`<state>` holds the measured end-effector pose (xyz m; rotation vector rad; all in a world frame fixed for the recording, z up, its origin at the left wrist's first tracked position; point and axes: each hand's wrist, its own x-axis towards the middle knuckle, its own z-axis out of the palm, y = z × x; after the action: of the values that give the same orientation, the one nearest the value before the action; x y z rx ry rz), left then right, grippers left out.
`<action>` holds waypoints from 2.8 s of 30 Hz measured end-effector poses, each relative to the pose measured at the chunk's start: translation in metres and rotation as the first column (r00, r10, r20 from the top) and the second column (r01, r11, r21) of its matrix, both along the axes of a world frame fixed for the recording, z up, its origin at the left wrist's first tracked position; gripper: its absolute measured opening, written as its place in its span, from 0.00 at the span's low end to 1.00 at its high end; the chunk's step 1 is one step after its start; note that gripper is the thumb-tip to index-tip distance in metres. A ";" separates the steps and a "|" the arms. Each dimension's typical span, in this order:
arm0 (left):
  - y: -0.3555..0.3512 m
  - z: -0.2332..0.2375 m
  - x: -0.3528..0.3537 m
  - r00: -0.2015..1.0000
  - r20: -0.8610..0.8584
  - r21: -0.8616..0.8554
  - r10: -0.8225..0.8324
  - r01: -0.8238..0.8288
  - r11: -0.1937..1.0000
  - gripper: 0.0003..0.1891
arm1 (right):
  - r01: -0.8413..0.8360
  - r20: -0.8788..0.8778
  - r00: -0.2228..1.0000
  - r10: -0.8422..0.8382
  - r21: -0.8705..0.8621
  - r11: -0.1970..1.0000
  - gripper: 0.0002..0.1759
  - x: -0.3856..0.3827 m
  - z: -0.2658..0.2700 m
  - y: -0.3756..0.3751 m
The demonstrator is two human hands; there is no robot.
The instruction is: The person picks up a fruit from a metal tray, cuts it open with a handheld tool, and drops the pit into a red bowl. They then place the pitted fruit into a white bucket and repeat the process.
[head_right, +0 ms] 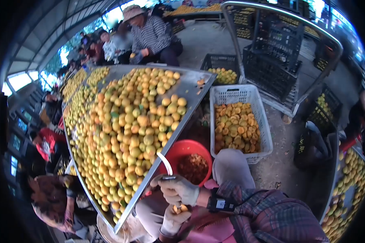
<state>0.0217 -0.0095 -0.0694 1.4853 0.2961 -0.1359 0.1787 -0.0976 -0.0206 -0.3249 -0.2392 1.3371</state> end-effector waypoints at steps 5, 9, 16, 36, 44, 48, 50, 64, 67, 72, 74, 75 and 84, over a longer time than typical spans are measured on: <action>-0.024 0.035 0.010 0.970 -0.036 -0.232 0.242 -0.244 0.942 0.10 | 0.073 0.015 0.997 -0.073 -0.047 0.996 0.16 0.001 -0.003 0.003; -0.031 0.041 0.012 0.975 -0.041 -0.199 0.220 -0.224 0.954 0.06 | 0.100 -0.038 0.994 -0.101 -0.025 0.995 0.15 0.003 -0.004 -0.001; -0.027 0.029 0.007 0.963 0.065 -0.127 0.260 -0.250 0.960 0.22 | 0.344 0.040 0.939 -0.341 -0.088 0.935 0.18 0.018 0.024 -0.012; -0.007 0.006 0.015 0.896 0.086 -0.008 0.435 -0.436 0.900 0.24 | 0.111 0.612 0.724 0.318 -0.559 0.822 0.20 -0.010 -0.032 -0.012; -0.011 -0.002 0.013 0.879 0.020 0.009 0.476 -0.477 0.879 0.21 | 0.019 0.457 0.836 0.304 -0.577 0.817 0.19 -0.015 -0.066 -0.028; -0.008 -0.001 0.017 0.820 -0.142 -0.165 0.555 -0.573 0.803 0.20 | -0.028 0.387 0.880 0.274 -0.535 0.844 0.18 -0.003 -0.069 -0.027; -0.002 -0.011 0.015 0.811 -0.149 -0.186 0.566 -0.585 0.789 0.18 | 0.192 0.441 0.891 0.107 -0.580 0.791 0.18 0.006 -0.046 -0.026; -0.003 0.001 0.031 0.875 0.127 -0.415 0.467 -0.381 0.826 0.28 | 0.236 0.416 0.907 0.064 -0.629 0.741 0.17 0.030 -0.028 -0.039; 0.001 -0.007 0.027 0.828 -0.015 -0.527 0.561 -0.483 0.699 0.26 | 0.446 0.312 0.894 -0.320 -0.583 0.679 0.17 0.063 -0.030 -0.068; 0.000 -0.003 0.029 0.837 -0.068 -0.598 0.544 -0.470 0.649 0.23 | 0.546 -0.065 0.591 -0.804 -0.702 0.458 0.11 0.107 -0.037 -0.104; -0.002 -0.001 0.030 0.846 -0.111 -0.569 0.522 -0.485 0.664 0.22 | 0.569 0.024 0.650 -0.760 -0.677 0.466 0.08 0.114 -0.049 -0.107; -0.002 -0.001 0.029 0.841 -0.111 -0.573 0.530 -0.490 0.657 0.22 | 0.566 0.060 0.704 -0.707 -0.649 0.509 0.10 0.112 -0.043 -0.101; 0.011 -0.009 0.024 0.826 -0.104 -0.616 0.553 -0.491 0.616 0.19 | 0.597 0.596 0.749 -0.289 -0.420 0.683 0.23 0.145 -0.033 0.019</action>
<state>0.0458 0.0017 -0.0781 0.6855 0.5416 0.2979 0.3238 -0.0790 -0.0533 -1.1984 -0.1322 0.7579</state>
